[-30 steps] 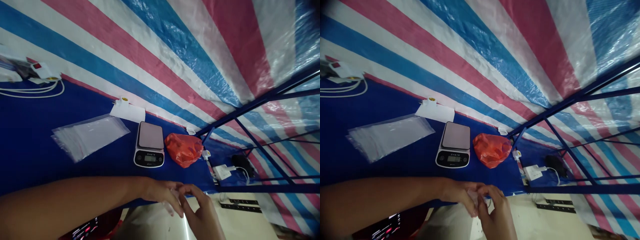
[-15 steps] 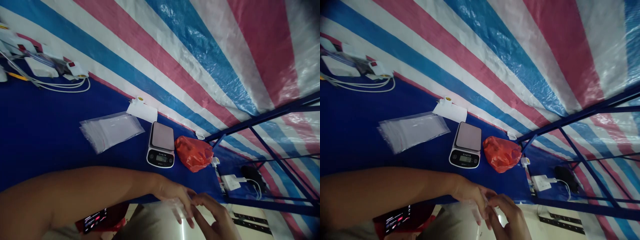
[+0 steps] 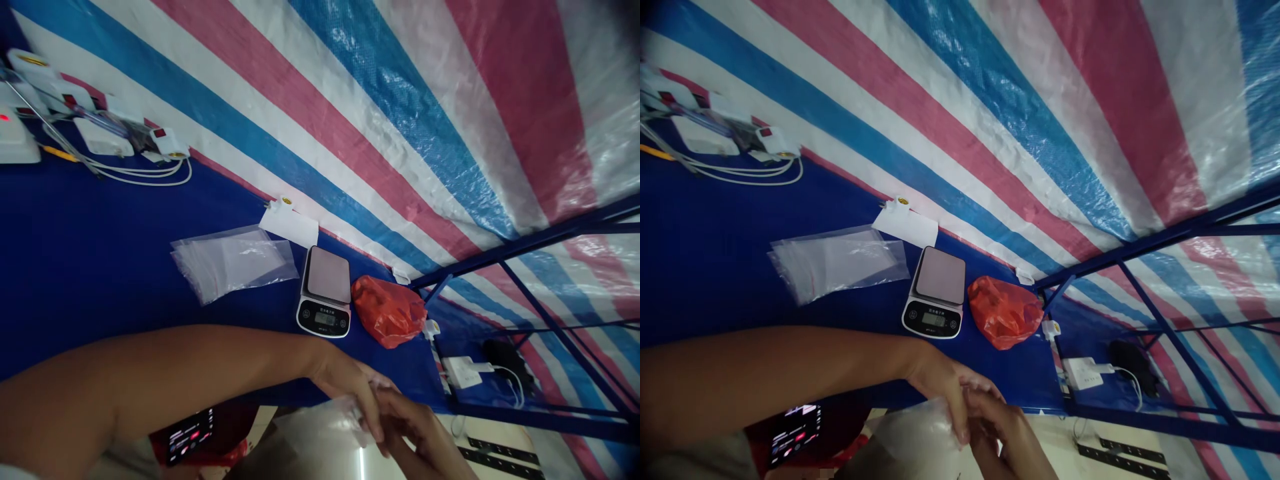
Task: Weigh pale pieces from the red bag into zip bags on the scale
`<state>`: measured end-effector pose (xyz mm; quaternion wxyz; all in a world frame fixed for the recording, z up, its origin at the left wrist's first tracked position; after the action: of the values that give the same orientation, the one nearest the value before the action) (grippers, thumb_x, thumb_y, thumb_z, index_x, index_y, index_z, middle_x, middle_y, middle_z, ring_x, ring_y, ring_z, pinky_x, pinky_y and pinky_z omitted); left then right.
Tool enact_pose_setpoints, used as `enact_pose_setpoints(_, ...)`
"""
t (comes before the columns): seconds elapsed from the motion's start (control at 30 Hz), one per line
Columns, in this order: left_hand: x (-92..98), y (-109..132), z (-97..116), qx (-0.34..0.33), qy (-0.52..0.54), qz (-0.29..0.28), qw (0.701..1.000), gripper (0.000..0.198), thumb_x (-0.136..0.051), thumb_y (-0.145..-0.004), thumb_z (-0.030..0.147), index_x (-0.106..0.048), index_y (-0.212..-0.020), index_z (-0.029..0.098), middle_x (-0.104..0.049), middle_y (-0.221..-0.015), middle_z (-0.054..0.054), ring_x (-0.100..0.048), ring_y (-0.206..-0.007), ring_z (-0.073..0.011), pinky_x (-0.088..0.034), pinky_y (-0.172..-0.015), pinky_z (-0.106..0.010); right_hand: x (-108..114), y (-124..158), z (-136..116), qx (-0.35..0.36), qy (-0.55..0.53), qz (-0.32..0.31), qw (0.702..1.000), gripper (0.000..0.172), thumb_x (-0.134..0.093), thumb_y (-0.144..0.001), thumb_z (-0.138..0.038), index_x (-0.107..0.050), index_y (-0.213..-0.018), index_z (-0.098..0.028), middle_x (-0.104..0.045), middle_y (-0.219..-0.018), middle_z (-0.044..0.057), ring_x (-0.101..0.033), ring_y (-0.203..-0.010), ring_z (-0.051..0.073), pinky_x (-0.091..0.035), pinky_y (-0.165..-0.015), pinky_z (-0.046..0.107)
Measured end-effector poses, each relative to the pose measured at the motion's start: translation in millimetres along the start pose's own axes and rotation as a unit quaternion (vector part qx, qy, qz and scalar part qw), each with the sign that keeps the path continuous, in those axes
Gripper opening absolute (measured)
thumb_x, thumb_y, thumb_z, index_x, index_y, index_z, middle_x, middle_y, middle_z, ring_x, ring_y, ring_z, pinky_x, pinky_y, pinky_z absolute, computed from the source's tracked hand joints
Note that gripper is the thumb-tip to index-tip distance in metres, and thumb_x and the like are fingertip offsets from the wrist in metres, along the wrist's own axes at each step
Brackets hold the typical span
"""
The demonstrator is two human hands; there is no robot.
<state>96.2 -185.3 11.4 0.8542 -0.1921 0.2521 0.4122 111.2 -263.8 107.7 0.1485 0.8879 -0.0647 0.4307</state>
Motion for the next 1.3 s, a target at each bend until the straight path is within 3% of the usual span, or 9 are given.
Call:
enact_pose_setpoints(0.13, -2.5, 1, -3, 0.017, -0.029, -0.024, 0.999, 0.04, -0.087, -0.059, 0.031, -0.068, -0.091, 0.018, -0.061, -0.074, 0.001, -0.061, -0.06, -0.0132, -0.053, -0.063, -0.03, 6, -1, -11, 0.004, 0.017, -0.008, 1.0, 0.026, -0.056, -0.087, -0.025, -0.078, -0.101, -0.026, -0.079, -0.093, 0.005, -0.072, -0.068, 0.019, -0.058, -0.062, 0.023)
enact_pose_setpoints(0.3, -2.2, 4, -2, 0.018, -0.049, 0.015, 0.999, 0.05, -0.093, -0.045, 0.023, -0.066, -0.087, 0.019, -0.059, -0.07, 0.004, -0.058, -0.054, -0.012, -0.051, -0.054, -0.026, 5, -1, -20, 0.003, 0.061, -0.025, 0.998, 0.023, -0.059, -0.085, -0.021, -0.078, -0.094, -0.028, -0.079, -0.093, 0.003, -0.074, -0.07, 0.019, -0.06, -0.066, 0.023)
enact_pose_setpoints(0.57, 1.4, 4, -2, -0.008, 0.039, 0.033, 0.999, 0.045, -0.088, -0.056, 0.022, -0.068, -0.096, 0.017, -0.067, -0.08, 0.0, -0.067, -0.068, -0.0152, -0.055, -0.067, -0.031, 8, 7, 11, 0.003, 0.101, 0.029, 0.994, 0.048, -0.061, -0.086, -0.023, -0.068, -0.132, -0.03, -0.076, -0.117, 0.006, -0.076, -0.097, 0.024, -0.063, -0.081, 0.03)
enact_pose_setpoints(0.8, 2.5, 1, -9, -0.002, -0.001, 0.032, 0.999, 0.045, -0.089, -0.047, 0.018, -0.069, -0.087, 0.016, -0.066, -0.074, 0.002, -0.061, -0.057, -0.012, -0.043, -0.048, -0.021, 2, 1, -9, 0.03, 0.084, -0.002, 0.996, 0.049, -0.054, -0.084, -0.017, -0.071, -0.129, -0.027, -0.076, -0.115, 0.008, -0.077, -0.089, 0.022, -0.062, -0.072, 0.026)
enact_pose_setpoints(1.03, -1.1, 5, -6, -0.007, 0.019, 0.01, 1.0, 0.038, -0.087, -0.059, 0.018, -0.07, -0.093, 0.016, -0.07, -0.088, -0.001, -0.069, -0.072, -0.0127, -0.057, -0.067, -0.026, 9, 5, -4, 0.023, 0.0, -0.025, 0.999, 0.04, -0.055, -0.086, -0.021, -0.075, -0.12, -0.028, -0.078, -0.109, 0.008, -0.076, -0.084, 0.022, -0.062, -0.072, 0.029)
enact_pose_setpoints(1.1, 0.1, 6, -7, -0.003, 0.039, 0.015, 0.999, 0.041, -0.089, -0.059, 0.018, -0.07, -0.095, 0.016, -0.071, -0.089, -0.001, -0.071, -0.076, -0.0119, -0.058, -0.075, -0.027, 30, 4, 21, 0.01, -0.067, 0.013, 0.998, 0.034, -0.055, -0.09, -0.029, -0.075, -0.117, -0.024, -0.077, -0.109, 0.01, -0.075, -0.089, 0.024, -0.063, -0.078, 0.034)
enact_pose_setpoints(1.17, 0.5, 8, -7, 0.007, 0.048, 0.015, 0.999, 0.045, -0.089, -0.06, 0.017, -0.07, -0.1, 0.018, -0.071, -0.093, -0.001, -0.072, -0.08, -0.0119, -0.057, -0.079, -0.028, 63, -6, 55, -0.03, -0.112, 0.139, 0.984, 0.025, -0.061, -0.089, -0.035, -0.078, -0.101, -0.021, -0.076, -0.111, 0.012, -0.074, -0.095, 0.025, -0.062, -0.082, 0.035)
enact_pose_setpoints(1.23, -0.6, 10, -7, 0.018, 0.046, 0.004, 0.999, 0.046, -0.087, -0.062, 0.015, -0.069, -0.104, 0.018, -0.071, -0.096, -0.001, -0.073, -0.082, -0.0128, -0.057, -0.08, -0.03, 99, -22, 91, -0.104, -0.137, 0.336, 0.926, 0.023, -0.067, -0.085, -0.036, -0.076, -0.095, -0.018, -0.076, -0.105, 0.012, -0.073, -0.098, 0.025, -0.059, -0.089, 0.035)
enact_pose_setpoints(1.3, -0.9, 10, -8, 0.032, 0.04, -0.001, 0.999, 0.044, -0.087, -0.062, 0.013, -0.07, -0.103, 0.018, -0.072, -0.096, -0.001, -0.073, -0.082, -0.0129, -0.057, -0.081, -0.031, 111, -55, 116, -0.143, -0.245, 0.357, 0.89, 0.02, -0.07, -0.078, -0.033, -0.073, -0.088, -0.016, -0.077, -0.093, 0.012, -0.074, -0.087, 0.024, -0.06, -0.083, 0.033)
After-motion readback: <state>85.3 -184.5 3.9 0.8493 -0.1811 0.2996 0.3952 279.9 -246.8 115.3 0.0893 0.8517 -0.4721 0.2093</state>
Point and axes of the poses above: each hand's wrist, its own y-axis away from the middle knuckle, its own x-axis out of the back of the hand, z = x × y, the point moved 5 cm from there along -y, towards the middle knuckle
